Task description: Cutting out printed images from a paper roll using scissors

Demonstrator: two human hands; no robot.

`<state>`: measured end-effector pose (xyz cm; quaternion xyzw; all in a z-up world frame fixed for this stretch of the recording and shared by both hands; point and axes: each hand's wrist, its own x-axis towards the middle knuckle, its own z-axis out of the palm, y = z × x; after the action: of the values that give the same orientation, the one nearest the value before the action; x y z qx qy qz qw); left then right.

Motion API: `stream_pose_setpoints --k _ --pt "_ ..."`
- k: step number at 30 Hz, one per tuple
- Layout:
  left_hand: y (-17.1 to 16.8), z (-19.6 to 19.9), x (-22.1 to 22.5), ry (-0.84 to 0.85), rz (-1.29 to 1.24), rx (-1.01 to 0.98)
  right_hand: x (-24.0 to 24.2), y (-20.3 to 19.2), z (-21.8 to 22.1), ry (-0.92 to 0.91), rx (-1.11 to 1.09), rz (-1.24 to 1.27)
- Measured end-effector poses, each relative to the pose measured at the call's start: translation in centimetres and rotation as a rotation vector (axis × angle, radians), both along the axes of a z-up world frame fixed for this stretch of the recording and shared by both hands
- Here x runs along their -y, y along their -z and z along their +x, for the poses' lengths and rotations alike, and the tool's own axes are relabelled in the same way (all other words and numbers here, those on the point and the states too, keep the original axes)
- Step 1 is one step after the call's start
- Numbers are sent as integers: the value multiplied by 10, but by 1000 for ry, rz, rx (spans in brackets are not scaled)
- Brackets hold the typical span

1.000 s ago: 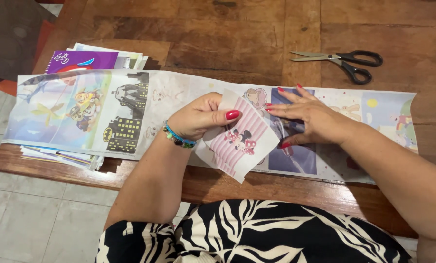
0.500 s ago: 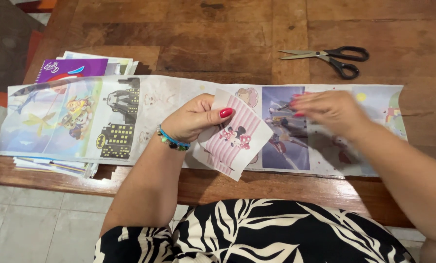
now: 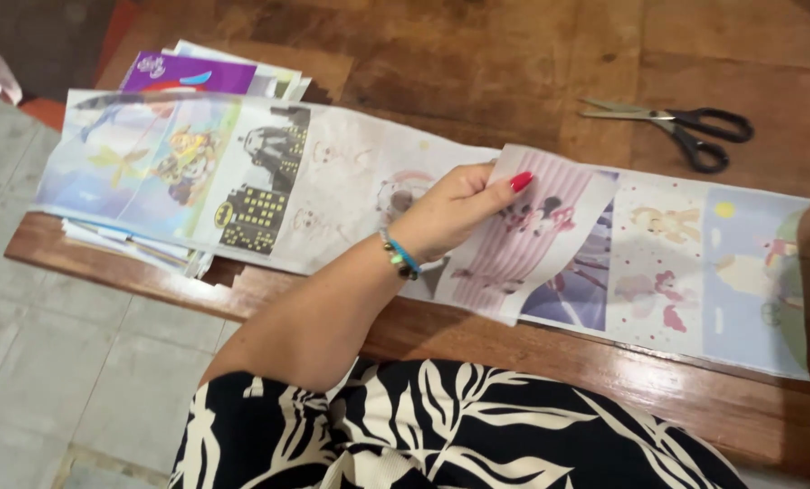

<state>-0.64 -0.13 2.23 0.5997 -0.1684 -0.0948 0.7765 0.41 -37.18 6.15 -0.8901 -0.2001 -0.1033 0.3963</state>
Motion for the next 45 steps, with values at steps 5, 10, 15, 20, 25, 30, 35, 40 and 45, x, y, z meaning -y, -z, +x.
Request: stream_pose_setpoints --k 5,10,15,20,25,30,35,40,45 --pt "-9 -8 7 -172 12 42 -5 6 3 -86 -31 -29" --pt "-1 -12 13 -292 41 67 -99 -19 -36 -163 -388 25" --pt "-6 -24 21 -279 -9 118 -99 43 -40 -25 -608 401" --pt "-7 -30 29 -270 -86 20 -89 74 -39 6 -551 428" --pt "10 -17 26 -314 -71 -32 -87 70 -32 63 -563 451" --pt "21 -5 20 -285 -28 -117 -83 60 -23 26 -587 456" --pt "30 7 17 -268 14 -36 -77 59 -13 69 -623 446" --pt "27 11 8 -210 52 -1 -63 62 -3 -32 -648 295" --pt "6 9 -3 -167 268 -63 -61 48 4 39 -648 77"
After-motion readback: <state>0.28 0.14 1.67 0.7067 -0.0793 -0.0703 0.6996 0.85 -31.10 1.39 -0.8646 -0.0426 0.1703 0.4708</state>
